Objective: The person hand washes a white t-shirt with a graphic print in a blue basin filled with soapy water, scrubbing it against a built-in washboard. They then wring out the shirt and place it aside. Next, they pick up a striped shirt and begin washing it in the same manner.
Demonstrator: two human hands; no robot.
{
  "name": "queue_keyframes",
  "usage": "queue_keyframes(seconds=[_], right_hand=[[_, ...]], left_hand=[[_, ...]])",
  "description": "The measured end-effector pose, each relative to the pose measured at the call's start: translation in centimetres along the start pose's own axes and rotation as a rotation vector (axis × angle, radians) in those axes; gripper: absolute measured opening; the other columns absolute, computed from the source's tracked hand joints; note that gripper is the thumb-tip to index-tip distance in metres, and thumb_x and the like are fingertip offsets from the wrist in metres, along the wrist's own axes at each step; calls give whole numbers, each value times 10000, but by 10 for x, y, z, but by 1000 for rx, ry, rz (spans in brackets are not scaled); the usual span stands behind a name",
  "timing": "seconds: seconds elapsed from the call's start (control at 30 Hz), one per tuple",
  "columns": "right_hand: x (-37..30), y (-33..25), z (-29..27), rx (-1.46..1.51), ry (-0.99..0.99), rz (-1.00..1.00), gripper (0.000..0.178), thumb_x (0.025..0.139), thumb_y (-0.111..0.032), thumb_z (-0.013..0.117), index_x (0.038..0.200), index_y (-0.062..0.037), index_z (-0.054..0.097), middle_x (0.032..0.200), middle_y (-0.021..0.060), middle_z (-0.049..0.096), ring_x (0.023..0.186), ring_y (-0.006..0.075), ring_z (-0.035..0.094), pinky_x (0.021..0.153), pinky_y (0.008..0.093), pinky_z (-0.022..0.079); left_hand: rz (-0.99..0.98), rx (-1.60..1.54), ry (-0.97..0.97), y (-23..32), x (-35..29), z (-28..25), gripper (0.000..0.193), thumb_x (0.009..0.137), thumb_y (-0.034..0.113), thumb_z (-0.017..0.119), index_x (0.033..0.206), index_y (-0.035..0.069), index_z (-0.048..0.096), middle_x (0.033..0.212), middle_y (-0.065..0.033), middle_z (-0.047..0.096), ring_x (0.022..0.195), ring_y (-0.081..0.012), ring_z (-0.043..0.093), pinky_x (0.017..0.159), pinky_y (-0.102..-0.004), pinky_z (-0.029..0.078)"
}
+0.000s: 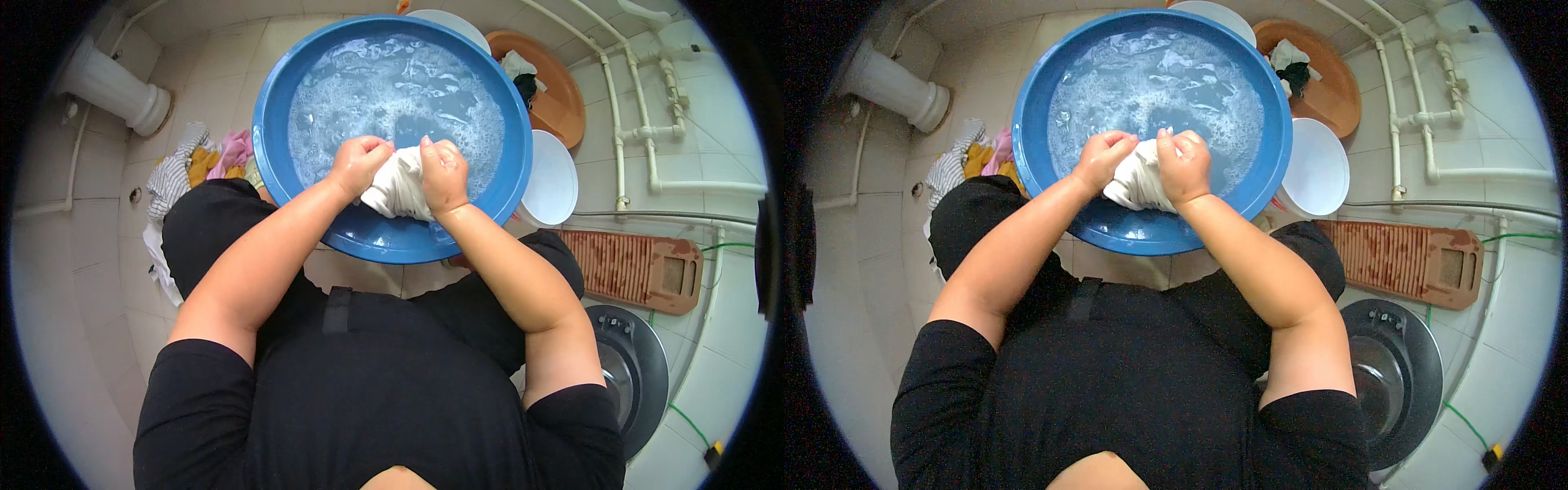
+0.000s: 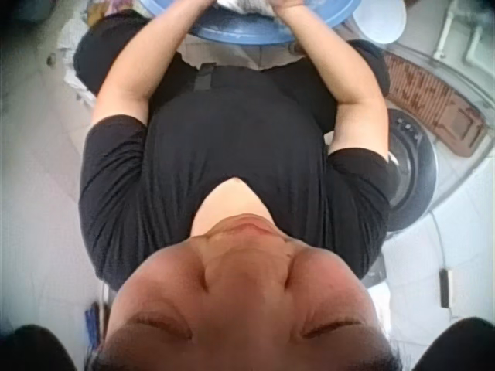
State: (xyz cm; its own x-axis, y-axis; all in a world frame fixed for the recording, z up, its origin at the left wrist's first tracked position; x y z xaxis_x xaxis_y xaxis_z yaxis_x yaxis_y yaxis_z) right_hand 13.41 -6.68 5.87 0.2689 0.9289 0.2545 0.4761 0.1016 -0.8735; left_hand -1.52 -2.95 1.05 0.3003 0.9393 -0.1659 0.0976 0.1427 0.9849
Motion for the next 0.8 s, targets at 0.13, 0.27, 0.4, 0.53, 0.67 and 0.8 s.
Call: queue_keyframes(seconds=[0.13, 0.27, 0.4, 0.53, 0.67, 0.8], right_hand=[[6, -5, 3, -198, 17, -239, 237, 699, -206, 627, 553, -31, 565, 604, 117, 522, 609, 290, 520, 565, 379, 414], [11, -9, 11, -358, -25, -448, 212, 619, -205, 654, 506, -71, 533, 583, 92, 509, 594, 278, 515, 527, 377, 422], [15, -19, 15, -443, -73, -599, 219, 585, -215, 661, 483, -97, 507, 571, 67, 503, 580, 257, 510, 507, 366, 425], [13, -30, 17, -530, -102, -724, 204, 589, -234, 654, 501, -110, 519, 568, 54, 498, 596, 251, 520, 535, 365, 443], [15, -18, 22, -482, -21, -569, 213, 616, -276, 645, 554, -101, 541, 573, 59, 493, 609, 265, 524, 578, 370, 452], [32, 10, 23, -435, -156, -101, 344, 694, -403, 637, 709, -60, 608, 745, 124, 584, 713, 268, 578, 636, 353, 467]], left_hand=[[-133, 206, 0, 1, 13, 2, 341, 749, 323, 531, 779, -3, 627, 641, -103, 595, 621, -180, 559, 584, -326, 417], [-142, 326, -1, -3, 21, 1, 331, 722, 322, 502, 736, 11, 617, 676, -166, 600, 647, -285, 581, 610, -376, 427], [-190, 351, -10, -5, 25, -1, 327, 713, 313, 500, 736, 11, 622, 701, -173, 610, 674, -300, 589, 622, -381, 432], [-214, 390, -9, -3, 26, -3, 332, 708, 314, 501, 752, 12, 629, 730, -184, 615, 712, -307, 601, 640, -372, 438], [-220, 389, 29, -9, 27, -8, 349, 717, 332, 501, 760, 10, 629, 742, -177, 620, 715, -295, 604, 652, -368, 441], [-218, 249, 28, -9, 29, -10, 411, 754, 404, 536, 822, 9, 628, 755, -131, 631, 699, -252, 603, 665, -357, 442]])
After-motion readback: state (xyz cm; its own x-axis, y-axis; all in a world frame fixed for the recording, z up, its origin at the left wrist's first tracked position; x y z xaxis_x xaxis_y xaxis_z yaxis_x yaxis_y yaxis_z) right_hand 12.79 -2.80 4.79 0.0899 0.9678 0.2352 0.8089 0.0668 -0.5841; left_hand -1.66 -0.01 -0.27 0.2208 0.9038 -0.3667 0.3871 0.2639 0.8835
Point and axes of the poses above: each hand's wrist, its own x-axis towards the middle knuckle, its own z-axis out of the palm, y = z × x, the point moved 4 cm from there along x, towards the middle knuckle
